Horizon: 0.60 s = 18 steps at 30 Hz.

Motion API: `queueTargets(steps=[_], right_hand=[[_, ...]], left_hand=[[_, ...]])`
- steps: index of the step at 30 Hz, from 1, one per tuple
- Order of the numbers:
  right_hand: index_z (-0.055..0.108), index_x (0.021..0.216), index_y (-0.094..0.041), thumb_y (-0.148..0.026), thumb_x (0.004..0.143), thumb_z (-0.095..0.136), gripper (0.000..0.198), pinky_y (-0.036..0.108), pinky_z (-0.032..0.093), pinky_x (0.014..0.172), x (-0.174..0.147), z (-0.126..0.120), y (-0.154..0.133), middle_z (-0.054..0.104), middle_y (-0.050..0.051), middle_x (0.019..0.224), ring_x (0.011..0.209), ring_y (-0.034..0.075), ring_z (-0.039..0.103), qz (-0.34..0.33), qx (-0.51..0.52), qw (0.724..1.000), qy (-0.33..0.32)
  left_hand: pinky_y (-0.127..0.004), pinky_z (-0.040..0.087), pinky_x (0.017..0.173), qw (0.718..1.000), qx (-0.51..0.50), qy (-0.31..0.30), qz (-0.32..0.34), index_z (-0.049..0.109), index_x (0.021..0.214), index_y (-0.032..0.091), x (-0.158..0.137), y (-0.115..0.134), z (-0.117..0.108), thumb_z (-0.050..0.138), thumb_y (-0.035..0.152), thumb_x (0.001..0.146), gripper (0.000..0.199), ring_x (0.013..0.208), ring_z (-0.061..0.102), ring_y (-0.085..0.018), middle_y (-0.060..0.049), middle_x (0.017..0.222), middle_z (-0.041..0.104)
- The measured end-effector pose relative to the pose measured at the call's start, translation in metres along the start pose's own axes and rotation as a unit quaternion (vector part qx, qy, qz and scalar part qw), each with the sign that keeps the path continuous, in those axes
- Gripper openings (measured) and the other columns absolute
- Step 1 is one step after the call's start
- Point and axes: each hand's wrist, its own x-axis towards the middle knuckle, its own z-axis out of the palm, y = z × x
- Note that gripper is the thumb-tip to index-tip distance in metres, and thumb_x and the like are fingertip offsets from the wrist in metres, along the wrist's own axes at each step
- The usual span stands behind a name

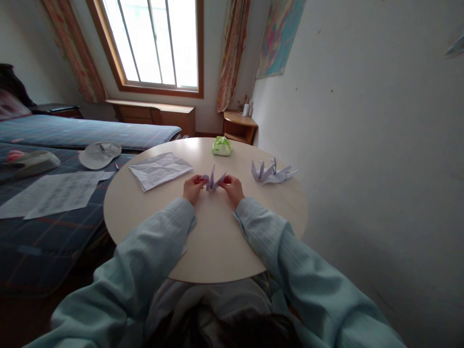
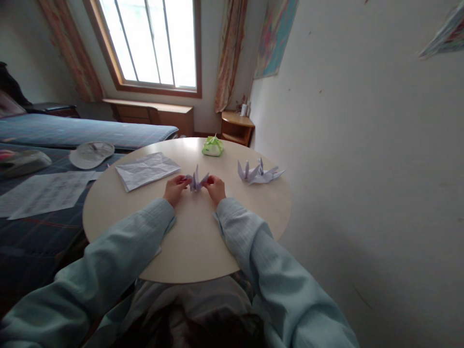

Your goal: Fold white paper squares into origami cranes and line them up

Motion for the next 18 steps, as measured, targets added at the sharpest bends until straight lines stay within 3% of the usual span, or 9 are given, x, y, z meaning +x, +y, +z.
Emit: queueTargets(steps=[5,8,18], right_hand=[[0.057,0.064,-0.015,-0.019,0.057,0.061,0.009,0.023,0.044,0.062,0.002,0.001,0.006,0.062,-0.001,0.066,0.063,0.011,0.056,0.031,-0.018,0.999,0.022],[0.057,0.063,-0.015,-0.018,0.055,0.061,0.009,0.022,0.044,0.059,0.002,0.001,0.009,0.062,-0.001,0.063,0.061,0.011,0.056,0.049,-0.019,0.998,0.027],[0.059,0.063,-0.015,-0.017,0.054,0.061,0.010,0.020,0.044,0.057,0.003,-0.002,0.011,0.061,-0.002,0.059,0.060,0.011,0.057,0.073,-0.031,0.996,0.030]], left_hand=[[-0.020,0.040,0.049,0.998,0.046,0.025,-0.031,0.055,0.067,0.014,0.005,-0.007,-0.004,0.060,0.032,0.055,0.022,0.057,0.053,-0.010,0.000,0.065,0.058],[-0.020,0.038,0.049,0.993,0.113,0.040,-0.018,0.056,0.066,0.015,0.008,-0.011,-0.007,0.059,0.029,0.056,0.018,0.057,0.052,-0.010,0.001,0.061,0.057],[-0.021,0.036,0.052,0.970,0.244,0.019,0.000,0.058,0.063,0.015,0.010,-0.007,-0.013,0.060,0.026,0.055,0.014,0.053,0.049,-0.010,0.002,0.054,0.055]])
